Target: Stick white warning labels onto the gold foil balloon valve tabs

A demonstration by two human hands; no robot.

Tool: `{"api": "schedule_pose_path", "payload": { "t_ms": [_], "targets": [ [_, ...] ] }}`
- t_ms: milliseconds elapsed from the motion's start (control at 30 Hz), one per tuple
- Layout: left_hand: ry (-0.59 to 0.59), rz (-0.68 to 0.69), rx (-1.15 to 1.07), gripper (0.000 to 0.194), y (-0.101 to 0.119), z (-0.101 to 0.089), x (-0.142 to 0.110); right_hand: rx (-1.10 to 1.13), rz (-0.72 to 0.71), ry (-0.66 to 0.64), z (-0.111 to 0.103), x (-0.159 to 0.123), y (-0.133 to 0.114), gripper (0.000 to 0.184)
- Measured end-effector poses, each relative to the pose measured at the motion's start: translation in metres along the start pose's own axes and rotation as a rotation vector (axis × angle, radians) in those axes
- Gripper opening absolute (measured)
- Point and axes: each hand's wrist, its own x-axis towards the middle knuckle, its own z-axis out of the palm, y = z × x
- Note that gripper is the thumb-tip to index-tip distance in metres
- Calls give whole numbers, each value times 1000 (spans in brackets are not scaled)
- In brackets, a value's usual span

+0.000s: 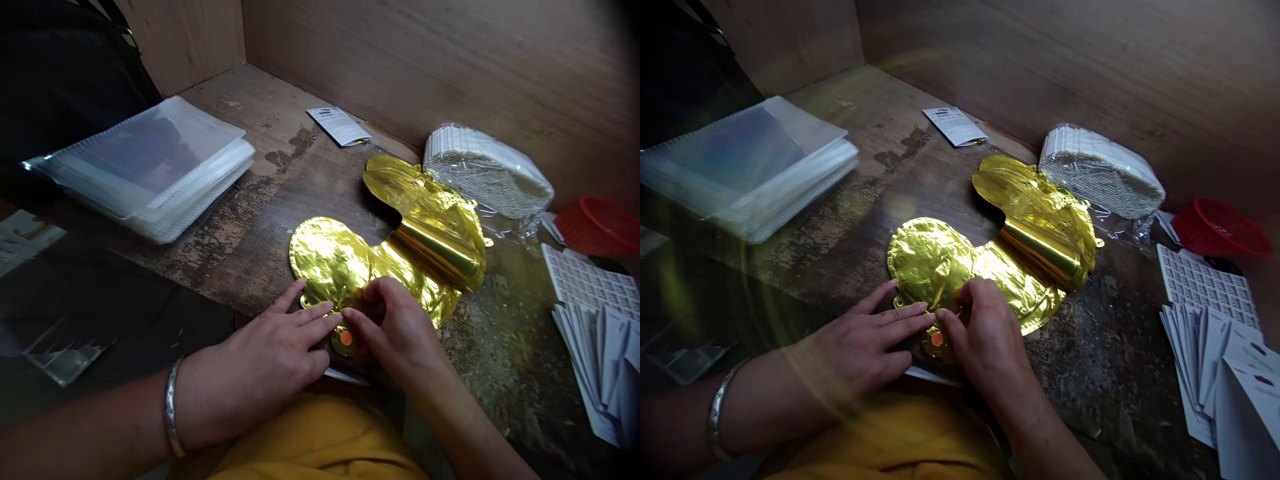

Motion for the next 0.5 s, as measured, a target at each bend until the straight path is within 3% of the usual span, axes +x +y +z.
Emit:
{"api": "schedule_pose_path", "payload": {
  "t_ms": [67, 167, 267, 300, 400, 500],
  "targets": [
    [-26, -7, -17, 10, -2, 3, -2, -46, 28, 79, 2, 2, 9, 36],
    [-24, -11, -38, 9, -2, 4, -4, -164, -33, 236, 2, 4, 22, 27],
    [-61, -50, -79, 9, 0, -7, -4, -212, -259, 461, 1, -5, 27, 10],
    [-73, -73, -89, 9, 1, -13, -4, -194, -378, 473, 0, -11, 25, 10],
    [-106, -150, -100, 9, 4, -28, -7, -159, -664, 240, 4, -33, 18, 29],
    [-100, -148, -106, 10, 5, -30, -13, -164, -737, 147, 13, -46, 13, 37]
  ]
}}
